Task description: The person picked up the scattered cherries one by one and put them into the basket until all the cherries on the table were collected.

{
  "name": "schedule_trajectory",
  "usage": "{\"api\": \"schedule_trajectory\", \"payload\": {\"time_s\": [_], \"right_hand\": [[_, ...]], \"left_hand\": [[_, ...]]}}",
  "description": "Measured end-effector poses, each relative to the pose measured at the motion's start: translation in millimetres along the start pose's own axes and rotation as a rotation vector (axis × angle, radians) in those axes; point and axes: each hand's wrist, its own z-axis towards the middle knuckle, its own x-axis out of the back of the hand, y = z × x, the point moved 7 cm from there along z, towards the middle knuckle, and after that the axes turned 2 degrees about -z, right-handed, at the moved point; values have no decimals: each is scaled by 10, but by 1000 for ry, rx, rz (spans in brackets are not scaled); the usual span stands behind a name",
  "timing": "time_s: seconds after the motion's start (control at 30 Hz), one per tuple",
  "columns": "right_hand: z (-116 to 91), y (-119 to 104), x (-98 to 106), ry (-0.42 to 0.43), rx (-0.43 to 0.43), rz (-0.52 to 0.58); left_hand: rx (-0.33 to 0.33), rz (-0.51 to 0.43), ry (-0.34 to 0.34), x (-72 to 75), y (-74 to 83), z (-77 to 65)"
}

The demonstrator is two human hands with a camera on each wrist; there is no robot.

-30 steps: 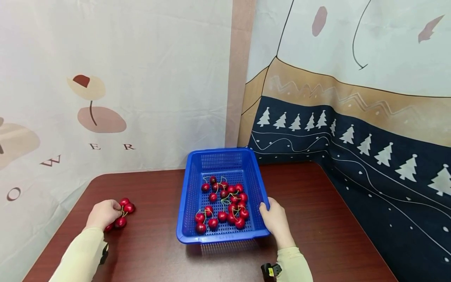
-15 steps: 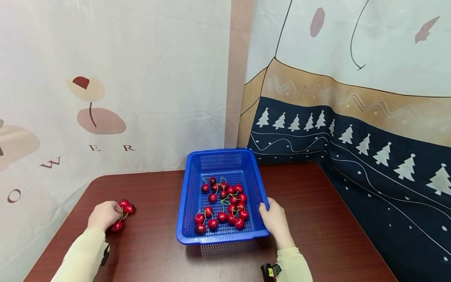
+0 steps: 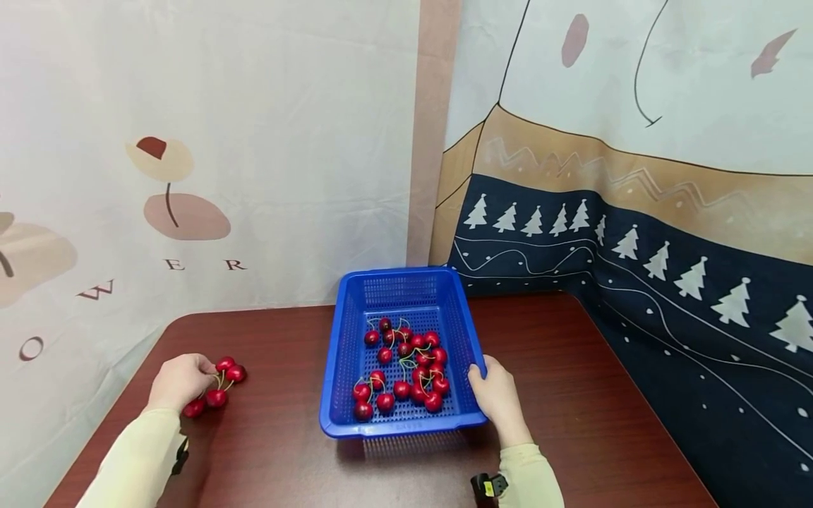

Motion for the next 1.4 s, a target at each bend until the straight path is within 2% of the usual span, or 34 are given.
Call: {"api": "schedule_trajectory", "payload": {"time_s": [0.2,0.4,0.57,0.7,0.77,0.93,1.07,1.23,1.4], "right_hand": [[-1,3,-9,-21,-24,10],[3,-11,-1,-39,-38,-3],[23,10,-3,-31,-30,-12],[17,-1,3,-29,-26,-13],[12,-10,6,-27,-24,-17],[11,-5,-1,-25,-18,-19],[10,9,-3,-26,-22,-12],[10,15,7,-23,-28,-10],[21,13,-4,-27,-28,-9]], "left_hand": [[-26,-2,-18,178,152,-15],[-65,-38,2,376,431,31],[-70,-146,18,479,750,52],[-123,-196,62,545,1094,28],[-172,-201,92,563,1278,10],[-316,-204,144,574,1749,-25],[-397,-217,172,551,2112,-26],[-422,-287,176,476,2474,12],[-441,-364,163,349,2737,57]]}}
